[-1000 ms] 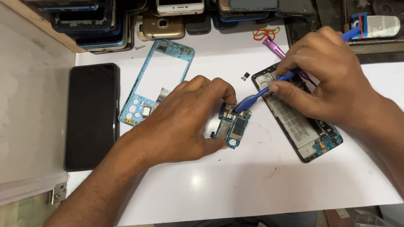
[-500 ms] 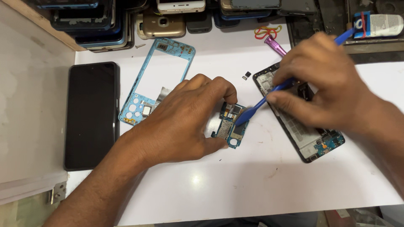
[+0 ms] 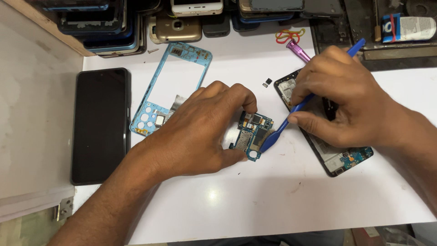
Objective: The person cleans a disassembled smartphone motherboard at a repair workbench. They apply liquid from a squeeze bottle onto the board, then use a blue plastic pry tool to scrape and wipe the board surface, repeatedly repositioning the board and working over its components.
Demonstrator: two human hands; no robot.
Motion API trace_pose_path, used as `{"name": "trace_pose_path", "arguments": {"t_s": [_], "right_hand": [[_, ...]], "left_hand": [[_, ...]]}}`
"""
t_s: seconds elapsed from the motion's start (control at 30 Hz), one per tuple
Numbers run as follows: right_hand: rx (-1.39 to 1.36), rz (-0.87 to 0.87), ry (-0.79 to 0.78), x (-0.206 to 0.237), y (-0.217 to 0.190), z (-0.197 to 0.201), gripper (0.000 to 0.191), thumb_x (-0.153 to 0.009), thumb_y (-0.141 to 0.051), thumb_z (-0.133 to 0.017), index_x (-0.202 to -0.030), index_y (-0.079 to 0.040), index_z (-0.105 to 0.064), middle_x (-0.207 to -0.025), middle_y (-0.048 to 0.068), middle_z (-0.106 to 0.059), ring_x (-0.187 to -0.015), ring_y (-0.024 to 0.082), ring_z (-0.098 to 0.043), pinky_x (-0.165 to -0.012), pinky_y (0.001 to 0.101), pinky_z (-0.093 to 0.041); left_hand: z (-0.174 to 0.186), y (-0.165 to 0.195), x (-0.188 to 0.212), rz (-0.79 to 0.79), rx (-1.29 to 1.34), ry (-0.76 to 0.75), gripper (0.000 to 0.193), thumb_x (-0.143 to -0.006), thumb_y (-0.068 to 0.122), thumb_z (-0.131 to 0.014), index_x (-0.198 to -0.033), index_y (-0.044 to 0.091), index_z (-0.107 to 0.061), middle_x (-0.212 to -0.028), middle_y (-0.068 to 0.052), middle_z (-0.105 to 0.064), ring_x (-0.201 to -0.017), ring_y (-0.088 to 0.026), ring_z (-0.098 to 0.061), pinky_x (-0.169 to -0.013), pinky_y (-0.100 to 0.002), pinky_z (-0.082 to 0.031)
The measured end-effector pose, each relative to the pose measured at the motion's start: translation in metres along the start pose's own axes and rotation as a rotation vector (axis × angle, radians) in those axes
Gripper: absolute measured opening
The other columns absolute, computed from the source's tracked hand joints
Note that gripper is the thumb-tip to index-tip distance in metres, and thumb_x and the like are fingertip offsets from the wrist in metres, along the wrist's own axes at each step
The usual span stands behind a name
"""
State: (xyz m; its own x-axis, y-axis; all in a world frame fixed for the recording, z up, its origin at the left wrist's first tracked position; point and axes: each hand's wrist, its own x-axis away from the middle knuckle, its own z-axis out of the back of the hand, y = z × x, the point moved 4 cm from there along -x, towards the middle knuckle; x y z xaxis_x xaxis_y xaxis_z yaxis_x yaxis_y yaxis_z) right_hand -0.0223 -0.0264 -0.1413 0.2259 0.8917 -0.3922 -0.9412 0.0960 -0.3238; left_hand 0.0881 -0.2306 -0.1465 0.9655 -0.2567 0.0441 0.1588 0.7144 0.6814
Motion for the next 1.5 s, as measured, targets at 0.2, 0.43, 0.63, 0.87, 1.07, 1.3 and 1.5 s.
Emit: {"name": "trace_pose_path", "arguments": {"t_s": [0.2,0.43,0.63,0.87,1.07,1.3,1.5], "right_hand": [[0.104,-0.049,0.003,0.001,0.01,0.009,0.025,-0.082,-0.027,-0.083,-0.092,-0.008,-0.07,-0.096,0.006,-0.067,-0.095,0.024,-0.06,-0.089,0.0393,-0.04],[0.111,-0.036,0.013,0.0,0.009,0.01,0.026,-0.081,-0.026,-0.083,-0.092,-0.007,-0.07,-0.096,0.007,-0.066,-0.096,0.024,-0.059,-0.088,0.0397,-0.04],[0.009,-0.005,-0.008,-0.002,-0.001,-0.001,0.028,-0.078,-0.031,-0.083,-0.088,-0.009,-0.07,-0.091,0.006,-0.067,-0.09,0.023,-0.057,-0.082,0.038,-0.04],[0.128,-0.015,0.033,-0.001,0.006,0.012,0.025,-0.08,-0.025,-0.082,-0.091,-0.006,-0.07,-0.096,0.009,-0.067,-0.094,0.025,-0.059,-0.086,0.0404,-0.04],[0.119,-0.03,0.014,-0.002,0.004,0.008,0.026,-0.08,-0.027,-0.084,-0.091,-0.007,-0.07,-0.094,0.007,-0.066,-0.094,0.025,-0.058,-0.087,0.0404,-0.04],[0.004,-0.033,-0.008,-0.006,-0.015,-0.002,0.029,-0.075,-0.031,-0.085,-0.087,-0.01,-0.07,-0.091,0.006,-0.065,-0.089,0.024,-0.054,-0.079,0.0369,-0.041],[-0.028,0.012,0.005,-0.01,-0.024,-0.005,0.029,-0.076,-0.032,-0.085,-0.088,-0.01,-0.07,-0.091,0.006,-0.064,-0.088,0.024,-0.054,-0.078,0.0377,-0.04]], "left_hand": [[0.001,0.001,0.0,-0.025,0.002,0.01,0.063,-0.066,0.026,-0.093,-0.116,0.014,-0.058,-0.097,-0.006,-0.061,-0.094,-0.02,-0.061,-0.073,-0.042,-0.053],[0.0,0.001,0.0,-0.014,0.001,-0.001,0.063,-0.066,0.026,-0.093,-0.116,0.013,-0.057,-0.098,-0.006,-0.061,-0.095,-0.02,-0.061,-0.074,-0.043,-0.053],[0.001,0.002,0.001,-0.041,0.01,0.026,0.063,-0.066,0.025,-0.093,-0.117,0.012,-0.058,-0.101,-0.007,-0.062,-0.098,-0.022,-0.061,-0.076,-0.043,-0.053],[0.0,0.001,-0.001,-0.004,-0.003,-0.003,0.061,-0.067,0.028,-0.092,-0.115,0.014,-0.059,-0.101,-0.007,-0.061,-0.098,-0.021,-0.061,-0.075,-0.043,-0.053],[0.001,0.001,0.0,0.005,-0.001,-0.005,0.063,-0.065,0.026,-0.093,-0.116,0.014,-0.058,-0.099,-0.007,-0.061,-0.096,-0.021,-0.061,-0.074,-0.043,-0.053],[0.0,0.0,0.0,-0.001,-0.008,-0.007,0.064,-0.066,0.027,-0.093,-0.117,0.013,-0.057,-0.099,-0.007,-0.061,-0.096,-0.02,-0.062,-0.073,-0.042,-0.054],[-0.001,-0.001,0.0,-0.037,-0.004,0.021,0.065,-0.066,0.031,-0.095,-0.116,0.011,-0.059,-0.101,-0.008,-0.062,-0.098,-0.021,-0.062,-0.074,-0.042,-0.053]]}}
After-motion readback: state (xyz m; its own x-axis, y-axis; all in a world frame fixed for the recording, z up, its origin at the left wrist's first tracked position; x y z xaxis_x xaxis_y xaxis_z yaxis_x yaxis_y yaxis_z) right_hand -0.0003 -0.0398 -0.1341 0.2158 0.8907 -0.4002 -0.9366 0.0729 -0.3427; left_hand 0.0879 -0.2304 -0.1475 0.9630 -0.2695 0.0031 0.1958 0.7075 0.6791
